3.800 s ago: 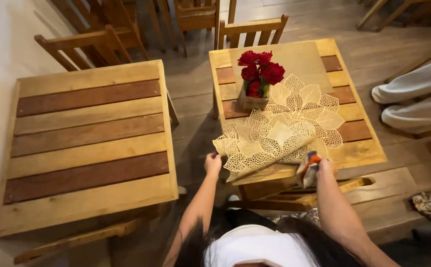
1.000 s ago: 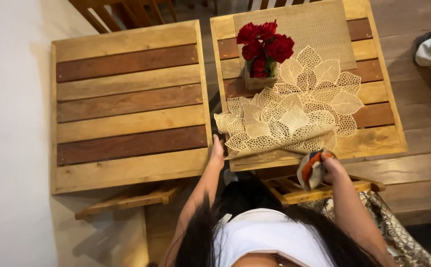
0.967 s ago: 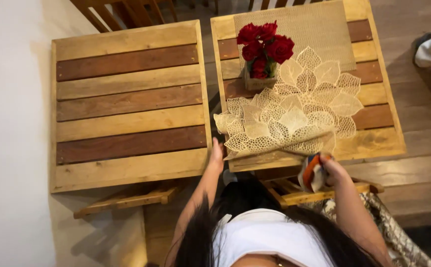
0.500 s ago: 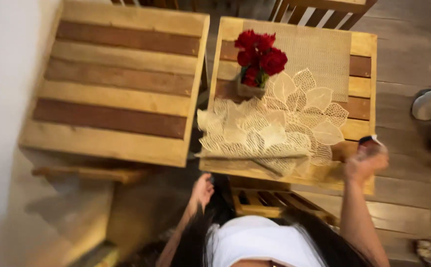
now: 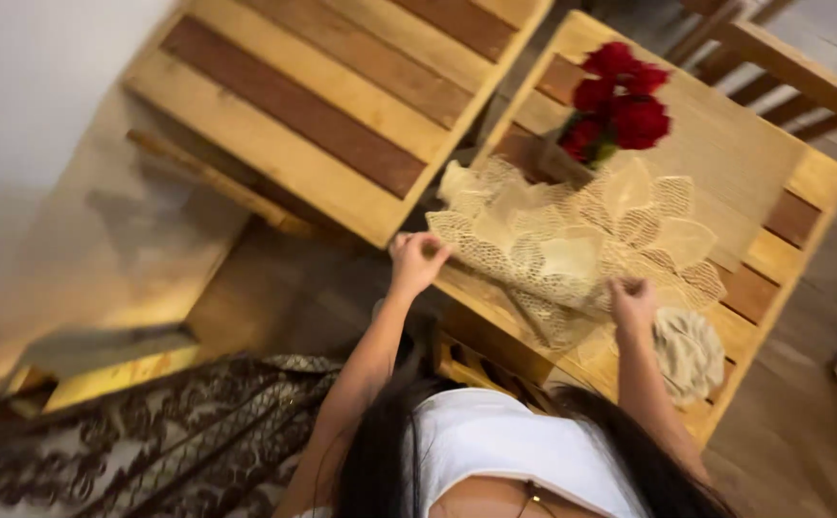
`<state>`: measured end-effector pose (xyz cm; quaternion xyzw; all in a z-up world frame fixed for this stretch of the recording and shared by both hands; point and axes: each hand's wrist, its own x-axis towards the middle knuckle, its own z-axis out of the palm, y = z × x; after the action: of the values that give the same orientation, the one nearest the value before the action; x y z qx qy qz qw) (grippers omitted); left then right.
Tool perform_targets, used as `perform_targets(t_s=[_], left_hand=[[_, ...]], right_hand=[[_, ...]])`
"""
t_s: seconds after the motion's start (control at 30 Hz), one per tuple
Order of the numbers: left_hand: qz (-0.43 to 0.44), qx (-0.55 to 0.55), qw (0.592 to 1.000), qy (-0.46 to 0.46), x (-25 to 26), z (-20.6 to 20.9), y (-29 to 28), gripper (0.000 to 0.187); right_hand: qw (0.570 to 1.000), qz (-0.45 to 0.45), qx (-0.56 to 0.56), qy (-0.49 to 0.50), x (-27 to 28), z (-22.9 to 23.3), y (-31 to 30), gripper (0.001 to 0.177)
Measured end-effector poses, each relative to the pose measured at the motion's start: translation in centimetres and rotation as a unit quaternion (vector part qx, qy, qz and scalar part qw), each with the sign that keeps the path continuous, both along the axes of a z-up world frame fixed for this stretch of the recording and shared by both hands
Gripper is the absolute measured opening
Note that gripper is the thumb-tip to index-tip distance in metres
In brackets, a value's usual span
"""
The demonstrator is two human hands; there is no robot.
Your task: Cleaning a wooden table and arranging decorations in a restaurant.
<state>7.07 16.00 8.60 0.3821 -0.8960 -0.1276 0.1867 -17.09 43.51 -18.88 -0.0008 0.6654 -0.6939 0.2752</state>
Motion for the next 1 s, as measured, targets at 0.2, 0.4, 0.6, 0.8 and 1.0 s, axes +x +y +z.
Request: perform_targets(t_s=[0.2, 0.4, 0.6, 0.8, 1.0], left_hand=[[-0.035, 0.225, 0.971, 0.075, 0.2, -1.0, -4.6, 0.026], [-0.160, 0.385, 0.906, 0.069, -2.0, 8.0, -4.4, 0.032], [-0.232, 0.360, 0.898, 0.102, -3.4, 21.6, -8.2, 0.048], [-0.244, 0.158, 0.945, 0.149, -1.7, 31.7, -21.7, 0.034], [-0.161, -0.038, 0.968, 0.189, 0.7, 36.4, -39.4, 0.022]], right_hand=[[0.990, 0.053, -0.130, -0.026, -4.5, 17.7, 2.9, 0.012], [0.968, 0.143, -0.174, 0.108, -9.0, 30.9, 6.3, 0.010], [0.952, 0.154, -0.179, 0.196, -10.3, 42.2, 1.4, 0.014], [0.963, 0.119, -0.155, 0.184, -9.0, 47.9, -16.2, 0.022], [0.931, 0.111, -0.268, 0.220, -7.2, 50.9, -36.4, 0.016]])
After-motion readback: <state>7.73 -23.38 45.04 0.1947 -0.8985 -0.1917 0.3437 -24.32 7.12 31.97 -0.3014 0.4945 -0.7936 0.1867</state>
